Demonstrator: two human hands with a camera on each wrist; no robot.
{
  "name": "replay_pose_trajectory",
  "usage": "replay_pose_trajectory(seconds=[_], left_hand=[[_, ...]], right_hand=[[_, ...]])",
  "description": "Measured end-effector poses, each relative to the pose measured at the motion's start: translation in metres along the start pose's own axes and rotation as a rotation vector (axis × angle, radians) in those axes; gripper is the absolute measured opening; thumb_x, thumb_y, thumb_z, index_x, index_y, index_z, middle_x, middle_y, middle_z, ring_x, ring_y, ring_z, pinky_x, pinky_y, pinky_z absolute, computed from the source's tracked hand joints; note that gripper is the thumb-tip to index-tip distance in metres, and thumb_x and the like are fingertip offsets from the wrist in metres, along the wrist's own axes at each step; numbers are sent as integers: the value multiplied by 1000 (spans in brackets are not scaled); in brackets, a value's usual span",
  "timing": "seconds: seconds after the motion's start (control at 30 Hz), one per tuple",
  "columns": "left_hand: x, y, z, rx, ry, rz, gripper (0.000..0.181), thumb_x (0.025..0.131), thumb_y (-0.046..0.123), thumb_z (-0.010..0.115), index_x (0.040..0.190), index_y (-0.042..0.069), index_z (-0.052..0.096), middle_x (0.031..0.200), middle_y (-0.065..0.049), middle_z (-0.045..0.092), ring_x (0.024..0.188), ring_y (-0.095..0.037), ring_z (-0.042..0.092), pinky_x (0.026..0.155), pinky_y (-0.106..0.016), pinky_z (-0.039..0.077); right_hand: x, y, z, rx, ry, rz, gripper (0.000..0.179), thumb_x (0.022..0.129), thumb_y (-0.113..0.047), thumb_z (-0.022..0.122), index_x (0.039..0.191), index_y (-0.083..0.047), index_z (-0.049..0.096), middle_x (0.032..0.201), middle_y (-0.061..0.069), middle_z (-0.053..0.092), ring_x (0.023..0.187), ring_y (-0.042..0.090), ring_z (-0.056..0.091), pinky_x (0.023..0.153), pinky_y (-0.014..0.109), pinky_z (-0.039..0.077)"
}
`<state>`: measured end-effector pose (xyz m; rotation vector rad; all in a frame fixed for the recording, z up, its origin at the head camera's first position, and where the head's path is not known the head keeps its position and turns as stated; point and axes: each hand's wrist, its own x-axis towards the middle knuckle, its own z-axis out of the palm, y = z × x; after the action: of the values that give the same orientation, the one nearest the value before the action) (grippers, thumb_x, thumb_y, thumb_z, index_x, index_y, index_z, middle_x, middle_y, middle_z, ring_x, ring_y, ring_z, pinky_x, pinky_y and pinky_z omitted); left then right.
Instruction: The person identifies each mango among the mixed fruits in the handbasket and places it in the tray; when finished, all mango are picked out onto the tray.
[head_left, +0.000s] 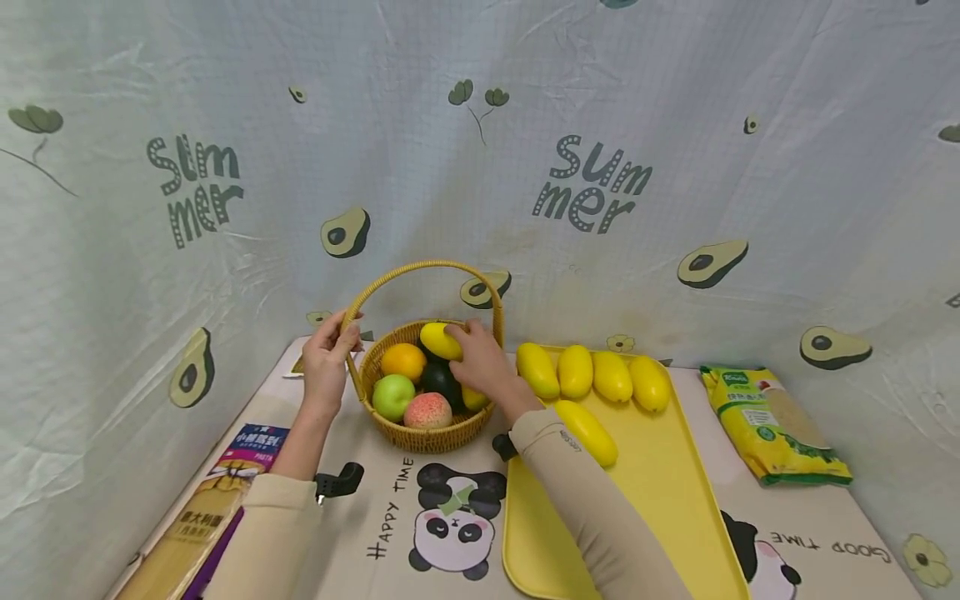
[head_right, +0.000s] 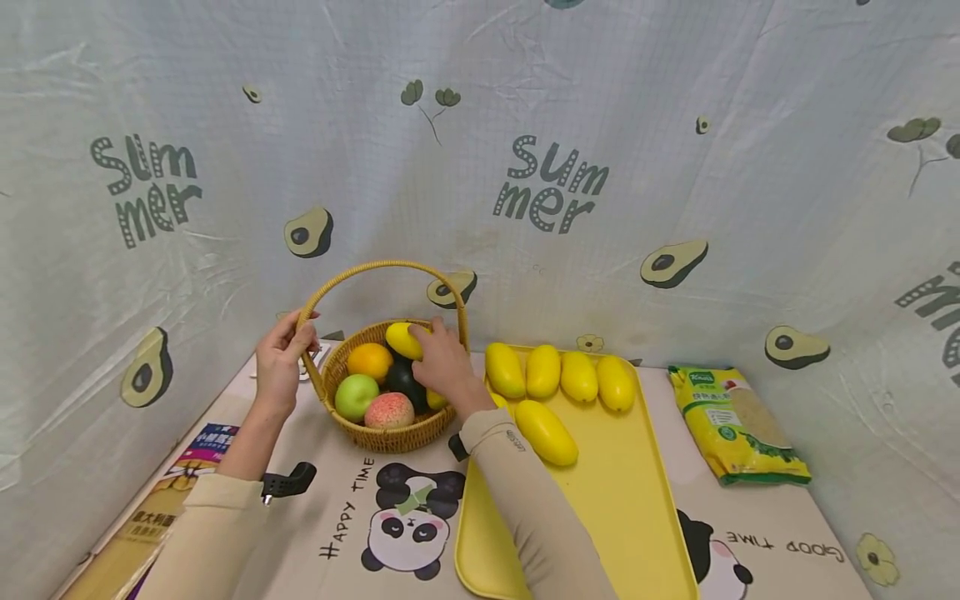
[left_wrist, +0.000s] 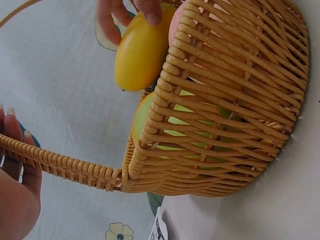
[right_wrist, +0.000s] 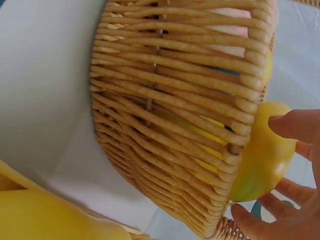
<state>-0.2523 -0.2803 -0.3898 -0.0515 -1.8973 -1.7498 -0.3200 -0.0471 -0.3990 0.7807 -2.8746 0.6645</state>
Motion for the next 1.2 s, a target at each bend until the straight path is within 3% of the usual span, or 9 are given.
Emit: replay_pose_trajectory(seconds=[0.23, 0.4, 0.5, 0.7, 0.97, 1.2], left_hand=[[-4, 12, 1, 9, -8, -18, 31, 102, 19, 55, 126, 0, 63, 80, 4, 56, 75, -8, 55, 76, -17, 49], [-9, 25, 1, 4, -5, -28, 33, 102, 16, 55, 126, -6, 61, 78, 4, 56, 74, -9, 54, 76, -20, 49], [-6, 16, 1, 7, -4, -23, 34, 102, 20, 56, 127, -2, 62, 78, 6, 56, 75, -8, 54, 76, -19, 48], [-1, 0, 0, 18, 4, -16, 33, 102, 26, 56, 126, 5, 64, 81, 7, 56, 77, -9, 53, 77, -21, 49], [-1, 0, 0, -2, 3, -9, 35, 102, 25, 57, 127, 2, 63, 82, 6, 56, 76, -9, 53, 74, -18, 49], [-2, 1, 3, -1, 8, 1, 33, 102, 26, 56, 125, 5, 64, 83, 5, 56, 76, -9, 53, 73, -18, 49]], right_hand=[[-3, -3, 1, -61, -25, -10, 56, 94, -30, 65, 147, -24, 46, 147, 11, 47, 133, 32, 45, 106, 52, 43], [-4, -4, 3, 67, -40, -17, 53, 94, -28, 67, 143, -22, 46, 148, 13, 41, 121, 29, 52, 104, 47, 47], [-4, -4, 6, 114, -21, -26, 47, 94, -25, 68, 137, -20, 48, 145, 13, 42, 112, 26, 56, 101, 42, 50], [-2, -1, 8, 120, 22, -15, 37, 93, -18, 66, 127, -18, 50, 139, 12, 47, 110, 25, 54, 99, 40, 49], [-4, 1, 7, 85, 25, -20, 60, 90, -18, 64, 147, -22, 44, 148, 11, 44, 128, 29, 51, 107, 45, 45], [-8, 4, 5, 126, -9, 5, 62, 90, -23, 63, 149, -24, 45, 155, 11, 38, 137, 30, 44, 110, 49, 42]])
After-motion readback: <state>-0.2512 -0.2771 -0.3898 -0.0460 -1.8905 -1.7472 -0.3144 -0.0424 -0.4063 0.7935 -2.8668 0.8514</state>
